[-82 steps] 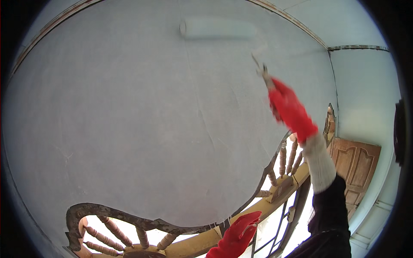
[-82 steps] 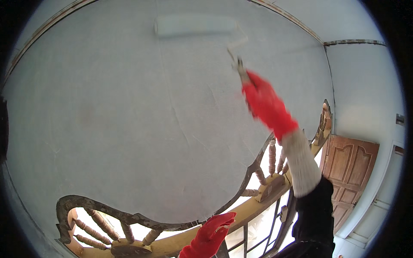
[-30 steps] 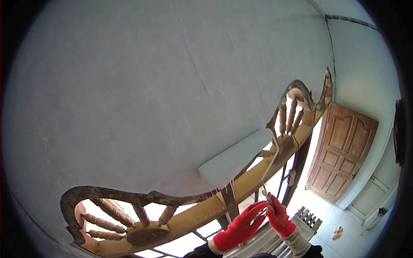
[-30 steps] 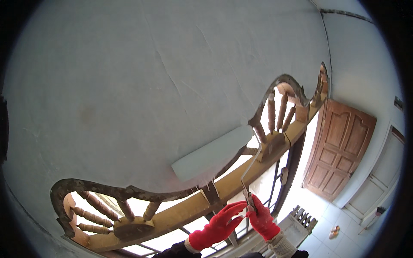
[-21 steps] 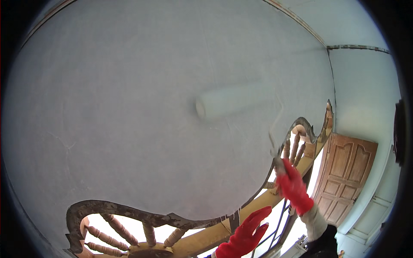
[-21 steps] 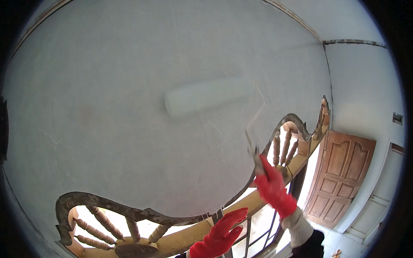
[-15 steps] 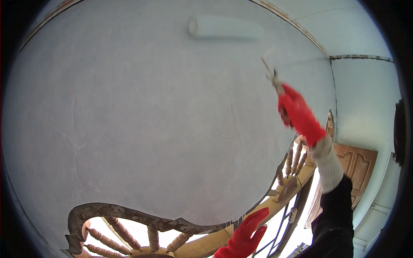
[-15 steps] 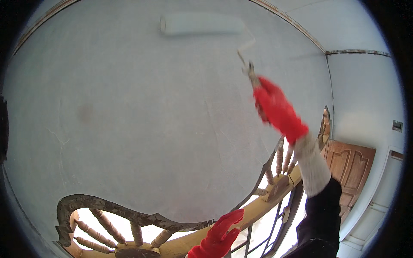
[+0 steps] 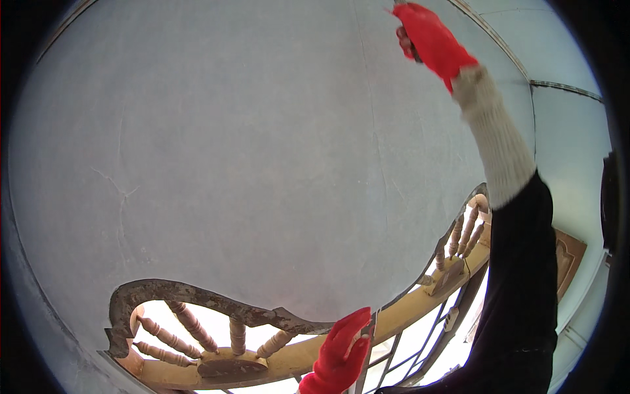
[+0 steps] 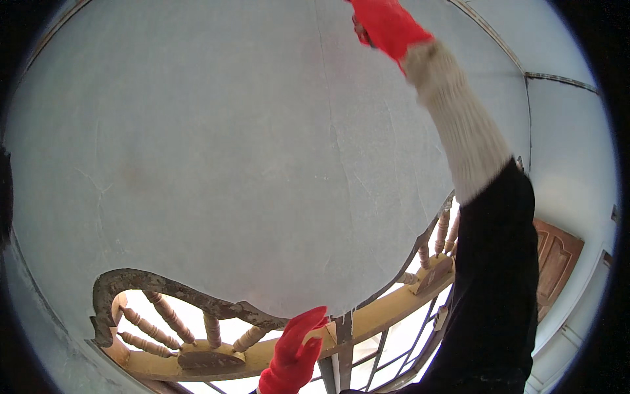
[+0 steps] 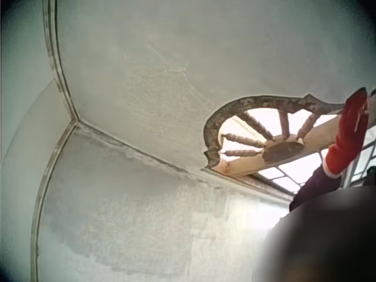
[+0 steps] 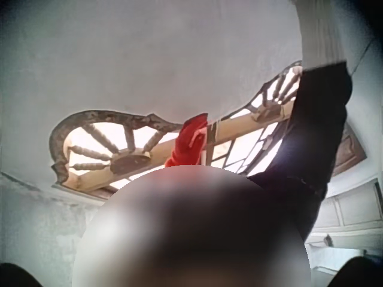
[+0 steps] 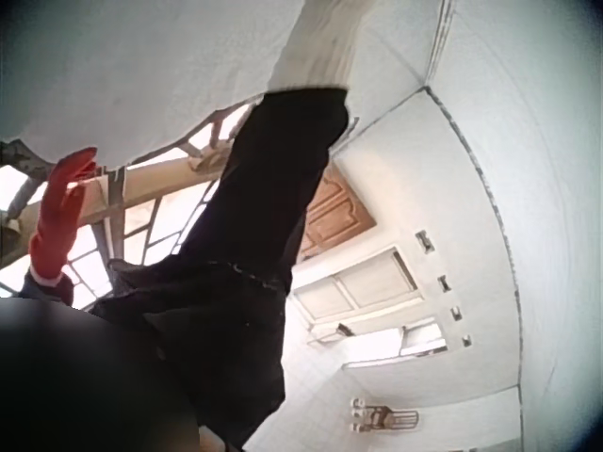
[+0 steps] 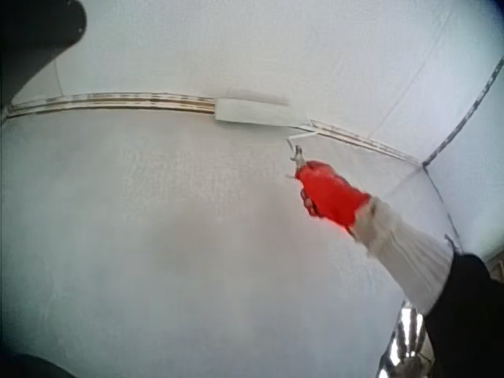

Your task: The person uses a paint roller to apply paint to a ceiling, working across the surface and near the decorative wooden trim of a window.

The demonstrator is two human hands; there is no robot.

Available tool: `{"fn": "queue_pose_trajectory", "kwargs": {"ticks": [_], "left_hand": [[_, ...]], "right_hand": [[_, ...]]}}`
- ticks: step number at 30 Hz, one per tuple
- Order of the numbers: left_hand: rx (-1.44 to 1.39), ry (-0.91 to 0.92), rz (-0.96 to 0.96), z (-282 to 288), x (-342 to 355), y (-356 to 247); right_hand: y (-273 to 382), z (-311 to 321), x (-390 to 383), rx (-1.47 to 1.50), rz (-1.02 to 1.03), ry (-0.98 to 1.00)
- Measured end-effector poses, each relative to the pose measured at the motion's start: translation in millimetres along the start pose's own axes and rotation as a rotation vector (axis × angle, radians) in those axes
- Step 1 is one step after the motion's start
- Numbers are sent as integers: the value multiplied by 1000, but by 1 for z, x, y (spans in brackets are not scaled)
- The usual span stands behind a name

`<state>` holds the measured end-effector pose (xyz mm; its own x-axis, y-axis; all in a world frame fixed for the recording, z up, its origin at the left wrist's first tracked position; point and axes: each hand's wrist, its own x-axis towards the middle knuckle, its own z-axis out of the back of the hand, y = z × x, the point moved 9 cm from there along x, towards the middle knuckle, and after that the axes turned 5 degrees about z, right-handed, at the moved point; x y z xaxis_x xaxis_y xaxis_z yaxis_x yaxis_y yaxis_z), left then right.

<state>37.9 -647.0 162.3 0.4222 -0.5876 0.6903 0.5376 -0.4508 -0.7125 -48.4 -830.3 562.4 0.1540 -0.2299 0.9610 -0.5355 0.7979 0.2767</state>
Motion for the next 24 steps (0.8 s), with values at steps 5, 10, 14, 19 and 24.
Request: {"fn": "queue_pose_trajectory", "kwargs": {"ticks": [5,10,14,19,24], "left_hand": [[73,-78,-10,11,-24,-1],[63,-175,-112,30,-36,-16],[61,-128,-180,26,-43,-17],[172,58,-182,17,-54,-12],[210,164,-130,25,-64,-9]], "right_hand": [[-44,45,-144,-124,-75,12],[-109,76,-401,-230,-201,47],[-100,72,-574,-163,-553,166],[-80,41,-681,-125,-869,165],[-83,32,-696,-214,-840,119]]}}
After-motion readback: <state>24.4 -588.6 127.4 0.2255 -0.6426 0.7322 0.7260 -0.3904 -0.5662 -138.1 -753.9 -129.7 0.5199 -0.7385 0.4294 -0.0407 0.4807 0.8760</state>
